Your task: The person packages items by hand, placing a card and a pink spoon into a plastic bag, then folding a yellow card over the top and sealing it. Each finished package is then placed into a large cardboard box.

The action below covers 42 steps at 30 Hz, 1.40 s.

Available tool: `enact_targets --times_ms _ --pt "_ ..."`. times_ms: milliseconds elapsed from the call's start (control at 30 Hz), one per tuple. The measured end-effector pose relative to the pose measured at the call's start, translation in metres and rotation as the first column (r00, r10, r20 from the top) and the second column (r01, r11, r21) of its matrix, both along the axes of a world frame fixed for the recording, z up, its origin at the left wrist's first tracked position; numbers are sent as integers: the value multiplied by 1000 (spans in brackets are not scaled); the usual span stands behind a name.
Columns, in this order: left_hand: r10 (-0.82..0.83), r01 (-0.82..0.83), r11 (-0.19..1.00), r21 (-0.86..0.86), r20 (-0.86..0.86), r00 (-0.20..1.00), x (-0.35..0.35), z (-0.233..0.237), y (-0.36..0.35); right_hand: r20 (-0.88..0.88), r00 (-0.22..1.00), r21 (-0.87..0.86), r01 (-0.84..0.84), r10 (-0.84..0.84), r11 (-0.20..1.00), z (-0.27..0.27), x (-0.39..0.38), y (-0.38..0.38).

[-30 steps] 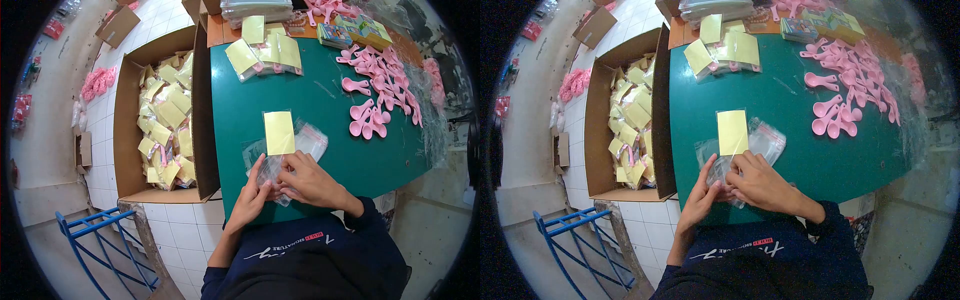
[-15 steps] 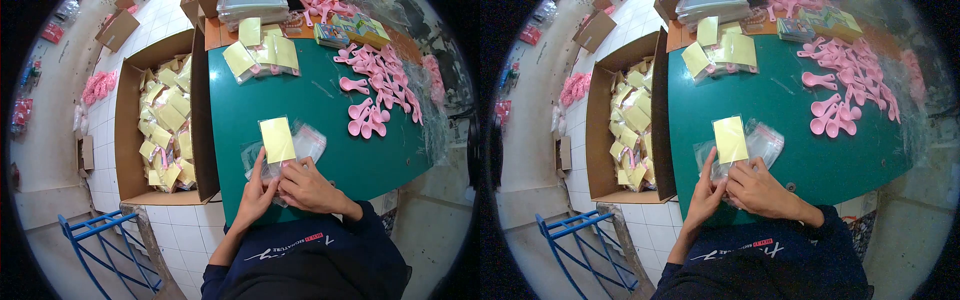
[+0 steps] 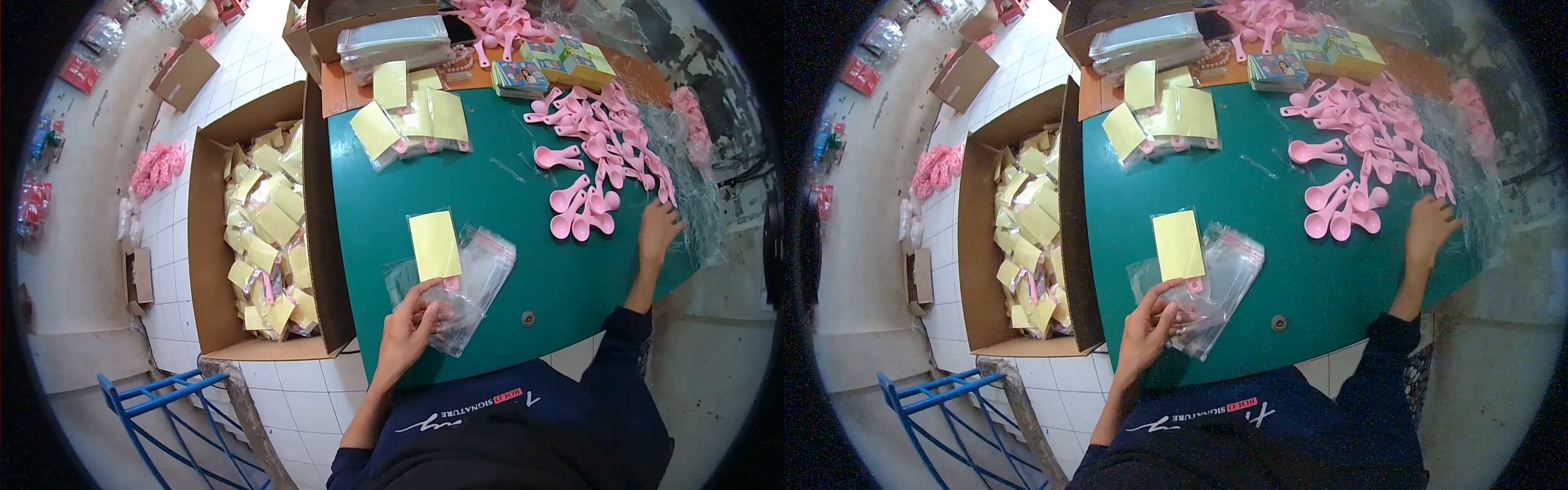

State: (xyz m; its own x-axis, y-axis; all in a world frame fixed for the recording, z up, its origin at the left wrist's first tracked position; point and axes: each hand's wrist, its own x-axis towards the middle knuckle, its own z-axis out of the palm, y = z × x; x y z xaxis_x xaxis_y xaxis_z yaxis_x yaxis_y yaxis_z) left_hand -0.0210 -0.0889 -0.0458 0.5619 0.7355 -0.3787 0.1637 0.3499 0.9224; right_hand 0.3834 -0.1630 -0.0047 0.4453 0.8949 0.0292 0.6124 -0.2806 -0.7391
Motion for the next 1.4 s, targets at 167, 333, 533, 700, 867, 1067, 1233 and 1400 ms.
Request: enact_targets --times_ms 167,333,533,700,867,1067,1233,1400 --pt "1 10 995 103 -112 994 12 10 -8 -69 948 -62 -314 310 947 13 -131 31" --pt "38 -40 999 16 116 992 11 1 -15 -212 818 -51 -556 535 830 -17 -201 60" --pt "58 -28 987 -158 191 980 2 12 -12 -747 594 23 -425 298 905 -20 -196 62" --pt "98 -72 987 -144 179 979 2 11 -11 -625 706 -9 -434 334 901 -28 -187 57" --pt "77 -44 984 -170 196 977 1 12 -9 -111 790 101 -594 603 798 -17 -204 36" --pt "90 -30 974 -225 261 961 2 10 -11 -134 868 195 -451 479 871 -32 -214 32" --pt "125 -23 948 -317 307 943 -2 10 -10 -43 894 331 -409 447 850 -35 -212 33" --pt "139 -10 937 -350 346 928 -1 17 -7 -11 900 356 -404 436 843 -33 -218 35"
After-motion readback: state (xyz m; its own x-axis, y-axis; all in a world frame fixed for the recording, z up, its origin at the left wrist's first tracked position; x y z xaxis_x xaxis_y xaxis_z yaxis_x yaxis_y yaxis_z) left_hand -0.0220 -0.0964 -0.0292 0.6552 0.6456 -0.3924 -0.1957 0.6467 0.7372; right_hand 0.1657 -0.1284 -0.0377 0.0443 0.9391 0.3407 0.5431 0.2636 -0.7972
